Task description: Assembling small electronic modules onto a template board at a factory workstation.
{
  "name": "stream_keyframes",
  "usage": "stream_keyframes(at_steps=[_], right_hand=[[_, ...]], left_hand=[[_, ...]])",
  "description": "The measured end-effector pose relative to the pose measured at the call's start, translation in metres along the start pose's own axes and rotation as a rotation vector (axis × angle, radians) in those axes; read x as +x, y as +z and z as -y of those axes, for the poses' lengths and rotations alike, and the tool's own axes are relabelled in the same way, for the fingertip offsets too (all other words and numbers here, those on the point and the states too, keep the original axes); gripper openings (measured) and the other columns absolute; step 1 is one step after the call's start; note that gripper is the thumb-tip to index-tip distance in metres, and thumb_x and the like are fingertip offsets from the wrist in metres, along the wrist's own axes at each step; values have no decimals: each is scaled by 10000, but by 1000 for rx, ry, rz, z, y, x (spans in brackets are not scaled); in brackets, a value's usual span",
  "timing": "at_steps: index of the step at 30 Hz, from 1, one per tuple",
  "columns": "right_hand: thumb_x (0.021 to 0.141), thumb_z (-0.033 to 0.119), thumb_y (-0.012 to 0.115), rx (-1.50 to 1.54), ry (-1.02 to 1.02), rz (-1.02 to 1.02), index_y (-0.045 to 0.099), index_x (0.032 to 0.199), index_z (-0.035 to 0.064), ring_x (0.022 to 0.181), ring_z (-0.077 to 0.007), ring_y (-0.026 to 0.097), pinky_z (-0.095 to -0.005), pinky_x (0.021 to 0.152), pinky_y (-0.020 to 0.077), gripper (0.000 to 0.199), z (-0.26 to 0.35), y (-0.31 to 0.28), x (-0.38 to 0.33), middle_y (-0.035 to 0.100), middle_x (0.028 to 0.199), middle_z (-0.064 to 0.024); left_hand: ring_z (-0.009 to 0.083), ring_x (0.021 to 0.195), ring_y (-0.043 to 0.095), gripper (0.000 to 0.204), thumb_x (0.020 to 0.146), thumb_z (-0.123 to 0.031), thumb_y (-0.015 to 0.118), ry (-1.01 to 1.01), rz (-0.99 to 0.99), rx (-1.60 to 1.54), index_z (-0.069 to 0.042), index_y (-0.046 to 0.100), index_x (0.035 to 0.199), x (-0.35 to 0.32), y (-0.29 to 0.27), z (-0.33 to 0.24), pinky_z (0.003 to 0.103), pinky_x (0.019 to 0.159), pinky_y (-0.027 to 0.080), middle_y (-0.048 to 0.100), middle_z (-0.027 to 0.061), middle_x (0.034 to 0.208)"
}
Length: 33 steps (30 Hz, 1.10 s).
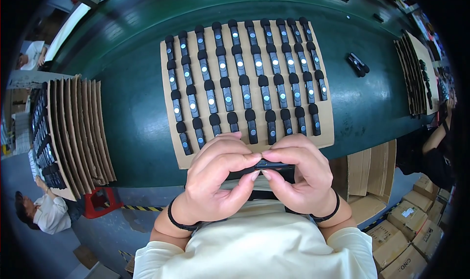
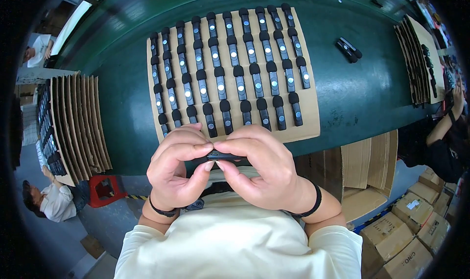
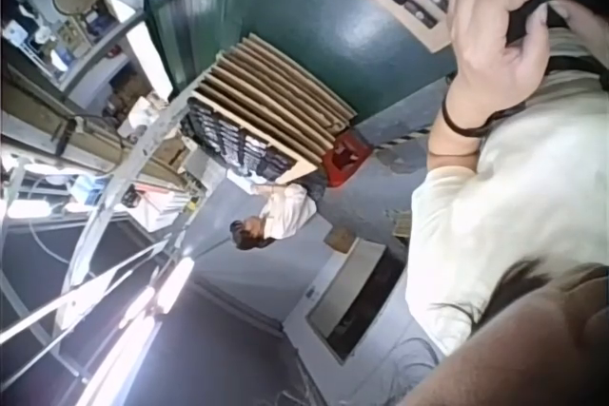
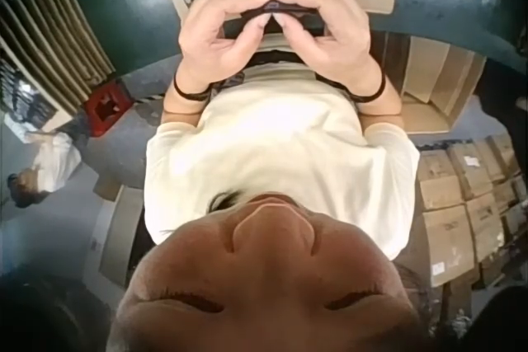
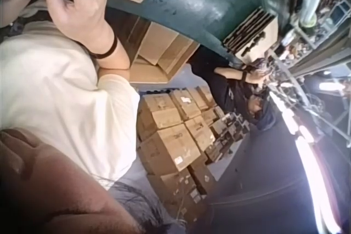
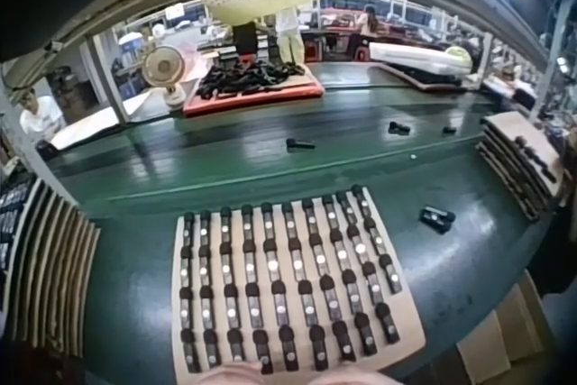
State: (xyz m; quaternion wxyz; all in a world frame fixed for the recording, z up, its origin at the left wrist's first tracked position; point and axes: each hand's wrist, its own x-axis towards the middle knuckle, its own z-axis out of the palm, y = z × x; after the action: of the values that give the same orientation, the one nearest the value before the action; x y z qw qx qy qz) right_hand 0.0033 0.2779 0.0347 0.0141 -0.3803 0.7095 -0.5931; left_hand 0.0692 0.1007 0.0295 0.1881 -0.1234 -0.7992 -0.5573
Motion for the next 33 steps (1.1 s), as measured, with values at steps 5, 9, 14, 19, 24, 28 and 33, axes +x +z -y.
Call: stream_keyframes(at_steps=[5, 9, 14, 19, 24, 28, 33], right_hand=[[724, -77, 726, 13, 20, 7, 647, 1028, -56, 780, -234, 631, -291, 661, 525, 315, -2, 0, -1, 640, 918, -157], [749, -32, 743, 56, 63, 18, 635, 1039, -48, 799, -212, 610, -293, 694, 480, 310, -2, -1, 0, 638, 921, -143], [756, 6, 779, 102, 31, 37, 637, 1044, -32, 786, -201, 613, -289, 676, 473, 324, -3, -10, 5, 646, 914, -131], [750, 8, 792, 94, 10, 33, 640, 1040, -26, 766, -196, 619, -288, 669, 475, 329, 0, -10, 5, 651, 911, -127], [737, -5, 797, 80, 10, -5, 646, 1029, -23, 762, -202, 629, -288, 666, 485, 329, 4, -9, 4, 658, 891, -127], [719, -8, 808, 8, -45, -10, 652, 1017, -18, 761, -205, 639, -287, 662, 497, 336, 9, -9, 4, 665, 873, -124], [730, 28, 816, -34, -132, -32, 653, 1037, 1, 695, -200, 626, -278, 595, 512, 348, 15, -9, 1, 665, 870, -111]], left_hand=[[248, 874, 639, 263, 748, 56, 692, -6, 0, -26, 25, 645, 1005, 1, 0, 2, 465, 937, 474, 660, 136, 934], [249, 903, 641, 241, 785, 33, 683, -97, -4, -134, 49, 644, 1023, 0, -3, 3, 428, 920, 488, 666, 149, 967], [224, 954, 637, 225, 868, -30, 644, -380, 6, -393, 80, 630, 1063, 3, -13, -8, 354, 889, 505, 670, 162, 1019], [189, 964, 634, 241, 904, -71, 619, -485, -47, -541, 91, 616, 1082, 6, -13, -20, 314, 871, 504, 669, 164, 1034], [130, 923, 608, 222, 915, -24, 627, -379, -6, -540, 52, 607, 1122, 5, -12, -15, 263, 827, 486, 643, 113, 1067], [111, 921, 595, 185, 913, -20, 633, -324, 7, -443, 39, 599, 1085, 7, -10, -19, 240, 812, 471, 636, 87, 1021], [101, 915, 591, 149, 905, -9, 641, -344, 8, -459, 23, 593, 1042, 6, -7, -28, 236, 803, 469, 627, 59, 986]])
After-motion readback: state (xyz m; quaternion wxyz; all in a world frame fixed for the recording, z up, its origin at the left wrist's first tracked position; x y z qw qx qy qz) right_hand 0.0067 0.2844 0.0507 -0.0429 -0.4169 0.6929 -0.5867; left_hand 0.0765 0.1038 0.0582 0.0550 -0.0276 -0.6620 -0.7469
